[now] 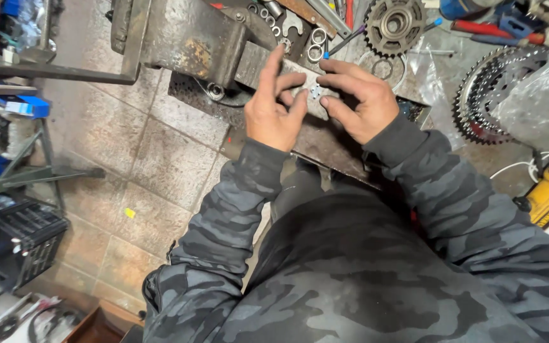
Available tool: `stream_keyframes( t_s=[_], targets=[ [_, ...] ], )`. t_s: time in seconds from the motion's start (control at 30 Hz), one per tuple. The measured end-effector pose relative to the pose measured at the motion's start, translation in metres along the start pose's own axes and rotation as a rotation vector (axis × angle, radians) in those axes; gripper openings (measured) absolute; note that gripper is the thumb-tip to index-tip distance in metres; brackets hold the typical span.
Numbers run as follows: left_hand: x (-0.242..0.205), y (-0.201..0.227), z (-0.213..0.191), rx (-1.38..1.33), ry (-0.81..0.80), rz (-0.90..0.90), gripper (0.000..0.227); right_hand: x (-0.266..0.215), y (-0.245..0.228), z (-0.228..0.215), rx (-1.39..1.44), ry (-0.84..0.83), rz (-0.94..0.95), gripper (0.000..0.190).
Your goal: The person opens a small drawer filled with screws and sorts through them with their hands. They pick up a small blue object and walk across the workshop floor, passing a bicycle wheel. The person then opens a larger drawer containing various small parts and places the blue object inside before returning to the first drawer.
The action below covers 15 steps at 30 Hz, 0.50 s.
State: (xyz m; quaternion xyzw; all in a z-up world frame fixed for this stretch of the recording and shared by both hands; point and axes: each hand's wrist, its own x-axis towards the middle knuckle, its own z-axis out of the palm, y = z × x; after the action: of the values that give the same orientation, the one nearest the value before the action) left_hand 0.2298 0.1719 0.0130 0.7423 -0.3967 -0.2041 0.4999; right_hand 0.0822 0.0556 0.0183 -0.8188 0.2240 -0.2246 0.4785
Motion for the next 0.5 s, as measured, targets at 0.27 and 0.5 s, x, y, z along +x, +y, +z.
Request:
stream_keyframes(
  t_s=[0.27, 0.5],
  targets=[
    [-0.024, 0.002, 0.012, 0.048, -0.003, -0.045, 0.075, -0.009, 0.027, -0.002, 0.114, 0.006, -0.126, 0.03],
    [-0.028, -0.01, 0.023, 0.063, 0.071, 0.033, 0.08, -0.014, 0.048, -0.001, 0.117, 0.074, -0.25, 0.029]
  ],
)
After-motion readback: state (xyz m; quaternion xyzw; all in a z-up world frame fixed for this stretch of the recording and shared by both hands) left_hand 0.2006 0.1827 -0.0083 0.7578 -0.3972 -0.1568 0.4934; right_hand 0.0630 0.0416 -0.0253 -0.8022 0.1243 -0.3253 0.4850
